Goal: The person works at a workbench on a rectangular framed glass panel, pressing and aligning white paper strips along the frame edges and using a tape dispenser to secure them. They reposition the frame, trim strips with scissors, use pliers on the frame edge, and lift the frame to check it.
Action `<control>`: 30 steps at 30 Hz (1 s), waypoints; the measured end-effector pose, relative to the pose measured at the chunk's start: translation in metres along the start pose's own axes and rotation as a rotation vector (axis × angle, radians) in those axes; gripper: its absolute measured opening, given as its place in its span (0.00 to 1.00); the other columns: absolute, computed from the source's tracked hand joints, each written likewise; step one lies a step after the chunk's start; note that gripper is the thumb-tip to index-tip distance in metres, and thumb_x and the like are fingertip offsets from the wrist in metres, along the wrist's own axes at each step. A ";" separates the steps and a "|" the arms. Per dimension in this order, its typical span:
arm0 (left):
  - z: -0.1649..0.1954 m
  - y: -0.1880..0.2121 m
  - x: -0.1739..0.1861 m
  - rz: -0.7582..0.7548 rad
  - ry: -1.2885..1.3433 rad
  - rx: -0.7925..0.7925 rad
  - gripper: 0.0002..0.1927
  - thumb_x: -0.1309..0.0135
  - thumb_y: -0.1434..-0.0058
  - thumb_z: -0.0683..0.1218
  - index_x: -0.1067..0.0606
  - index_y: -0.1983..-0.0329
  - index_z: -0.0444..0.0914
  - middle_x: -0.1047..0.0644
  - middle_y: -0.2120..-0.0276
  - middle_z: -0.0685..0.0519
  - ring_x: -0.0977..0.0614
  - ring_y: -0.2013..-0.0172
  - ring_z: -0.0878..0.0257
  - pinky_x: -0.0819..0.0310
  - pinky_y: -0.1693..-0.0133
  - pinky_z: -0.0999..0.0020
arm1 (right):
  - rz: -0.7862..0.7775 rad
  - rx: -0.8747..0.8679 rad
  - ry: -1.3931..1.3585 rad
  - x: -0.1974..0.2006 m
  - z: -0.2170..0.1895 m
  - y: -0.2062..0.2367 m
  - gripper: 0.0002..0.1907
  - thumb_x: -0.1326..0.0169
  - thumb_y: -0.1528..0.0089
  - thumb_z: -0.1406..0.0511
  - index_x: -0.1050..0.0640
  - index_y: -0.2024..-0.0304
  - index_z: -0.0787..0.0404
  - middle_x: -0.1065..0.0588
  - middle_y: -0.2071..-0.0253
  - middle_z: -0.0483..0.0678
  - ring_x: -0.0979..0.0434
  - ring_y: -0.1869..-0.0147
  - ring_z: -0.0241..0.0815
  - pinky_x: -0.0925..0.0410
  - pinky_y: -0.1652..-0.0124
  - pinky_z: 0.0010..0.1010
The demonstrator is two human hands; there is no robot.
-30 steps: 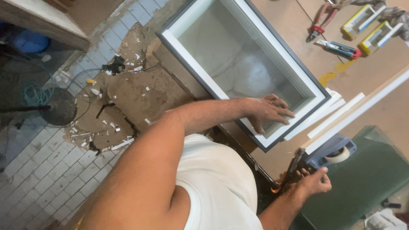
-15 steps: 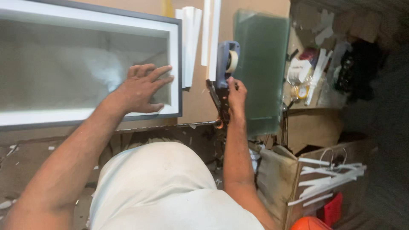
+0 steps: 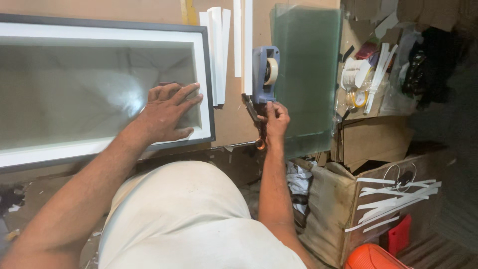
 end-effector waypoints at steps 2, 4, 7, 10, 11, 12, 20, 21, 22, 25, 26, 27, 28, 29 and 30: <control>-0.002 0.001 0.001 -0.041 -0.006 0.019 0.46 0.37 0.52 0.61 0.37 0.28 0.50 0.48 0.26 0.59 0.43 0.34 0.52 0.51 0.36 0.50 | 0.040 0.097 0.094 -0.002 -0.002 0.000 0.12 0.41 0.34 0.63 0.21 0.65 0.69 0.30 0.50 0.45 0.21 0.60 0.35 0.19 0.69 0.31; -0.004 0.001 0.006 -0.036 0.009 0.023 0.45 0.36 0.51 0.61 0.36 0.29 0.50 0.47 0.26 0.58 0.42 0.34 0.51 0.50 0.38 0.50 | 0.081 0.187 0.179 -0.006 -0.004 0.001 0.12 0.41 0.34 0.63 0.22 0.64 0.69 0.30 0.50 0.46 0.21 0.61 0.36 0.21 0.70 0.30; -0.004 -0.001 0.015 0.018 0.077 0.003 0.43 0.36 0.49 0.62 0.34 0.31 0.48 0.44 0.27 0.57 0.40 0.34 0.49 0.49 0.38 0.47 | 0.131 0.330 0.306 -0.007 -0.011 0.005 0.11 0.41 0.34 0.65 0.22 0.62 0.69 0.29 0.51 0.47 0.20 0.63 0.37 0.22 0.73 0.28; -0.010 -0.007 0.018 0.023 0.130 0.025 0.40 0.36 0.49 0.64 0.31 0.35 0.48 0.41 0.30 0.56 0.39 0.35 0.49 0.48 0.38 0.45 | 0.128 0.394 0.429 -0.008 -0.014 0.007 0.09 0.39 0.34 0.65 0.21 0.61 0.68 0.25 0.56 0.48 0.20 0.69 0.36 0.25 0.75 0.27; -0.013 -0.009 0.017 0.002 0.160 0.045 0.38 0.36 0.49 0.64 0.30 0.36 0.49 0.40 0.31 0.56 0.38 0.35 0.50 0.48 0.38 0.46 | 0.120 0.403 0.470 -0.007 -0.016 0.005 0.09 0.39 0.34 0.65 0.20 0.62 0.67 0.24 0.57 0.48 0.20 0.71 0.36 0.26 0.76 0.27; -0.018 -0.011 0.016 -0.017 0.188 0.067 0.36 0.36 0.48 0.64 0.28 0.38 0.50 0.39 0.31 0.56 0.38 0.35 0.50 0.47 0.38 0.46 | 0.065 0.389 0.603 -0.010 -0.019 0.001 0.08 0.40 0.35 0.66 0.19 0.61 0.66 0.23 0.59 0.48 0.20 0.72 0.35 0.27 0.75 0.27; -0.064 -0.028 0.048 0.307 0.425 0.152 0.27 0.34 0.38 0.55 0.26 0.40 0.42 0.32 0.43 0.46 0.29 0.42 0.51 0.37 0.45 0.51 | -0.134 -0.122 0.928 -0.028 -0.029 0.024 0.10 0.38 0.35 0.63 0.18 0.63 0.66 0.22 0.71 0.53 0.23 0.75 0.36 0.32 0.77 0.31; -0.072 -0.030 0.054 0.379 0.374 0.173 0.25 0.33 0.37 0.53 0.26 0.41 0.41 0.31 0.44 0.47 0.30 0.42 0.51 0.37 0.45 0.52 | -0.183 -0.098 0.878 -0.043 -0.035 0.027 0.09 0.38 0.35 0.64 0.19 0.62 0.65 0.22 0.70 0.53 0.23 0.74 0.38 0.31 0.76 0.31; -0.076 -0.032 0.063 0.466 0.289 0.156 0.25 0.32 0.37 0.52 0.26 0.41 0.40 0.32 0.43 0.47 0.30 0.41 0.51 0.37 0.42 0.51 | -0.230 -0.074 0.828 -0.058 -0.041 0.029 0.08 0.39 0.36 0.65 0.19 0.61 0.65 0.22 0.69 0.53 0.23 0.73 0.39 0.30 0.76 0.31; -0.086 -0.038 0.075 0.636 0.117 0.120 0.25 0.31 0.37 0.51 0.27 0.42 0.38 0.32 0.42 0.46 0.32 0.38 0.49 0.38 0.37 0.50 | -0.359 0.223 0.829 -0.112 -0.072 0.030 0.07 0.39 0.36 0.67 0.19 0.59 0.65 0.21 0.64 0.52 0.21 0.67 0.41 0.29 0.68 0.31; -0.090 -0.044 0.073 0.636 0.120 0.118 0.26 0.31 0.37 0.51 0.27 0.42 0.37 0.32 0.42 0.46 0.32 0.39 0.48 0.38 0.37 0.49 | -0.397 0.364 0.850 -0.130 -0.084 0.030 0.06 0.39 0.36 0.67 0.19 0.59 0.65 0.21 0.63 0.51 0.20 0.65 0.41 0.28 0.65 0.31; -0.093 -0.048 0.070 0.633 0.124 0.119 0.26 0.31 0.38 0.52 0.27 0.42 0.36 0.32 0.42 0.45 0.32 0.39 0.48 0.38 0.38 0.49 | -0.400 0.381 0.868 -0.141 -0.087 0.026 0.06 0.39 0.36 0.67 0.19 0.59 0.65 0.21 0.62 0.51 0.20 0.64 0.42 0.28 0.64 0.32; -0.095 -0.050 0.067 0.627 0.105 0.122 0.27 0.31 0.37 0.52 0.27 0.41 0.36 0.33 0.41 0.46 0.32 0.38 0.48 0.39 0.37 0.49 | -0.406 0.395 0.886 -0.151 -0.089 0.022 0.06 0.38 0.35 0.67 0.20 0.59 0.65 0.21 0.61 0.52 0.20 0.63 0.43 0.28 0.64 0.32; -0.097 -0.052 0.063 0.620 0.086 0.126 0.28 0.31 0.37 0.53 0.28 0.40 0.36 0.33 0.41 0.46 0.33 0.38 0.49 0.39 0.37 0.49 | -0.414 0.407 0.904 -0.160 -0.091 0.019 0.07 0.38 0.35 0.67 0.20 0.58 0.64 0.22 0.60 0.52 0.20 0.62 0.43 0.28 0.63 0.32; -0.098 -0.054 0.060 0.614 0.066 0.128 0.29 0.31 0.36 0.54 0.28 0.39 0.36 0.34 0.40 0.46 0.34 0.37 0.49 0.40 0.36 0.49 | -0.438 0.432 0.886 -0.170 -0.094 0.016 0.07 0.39 0.35 0.67 0.20 0.58 0.65 0.22 0.60 0.52 0.20 0.61 0.43 0.28 0.63 0.32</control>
Point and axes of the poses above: each hand's wrist, its own y-axis away from the middle knuckle, its own x-axis out of the back of the hand, z = x × y, the point moved 9 cm from there along -y, towards the middle knuckle
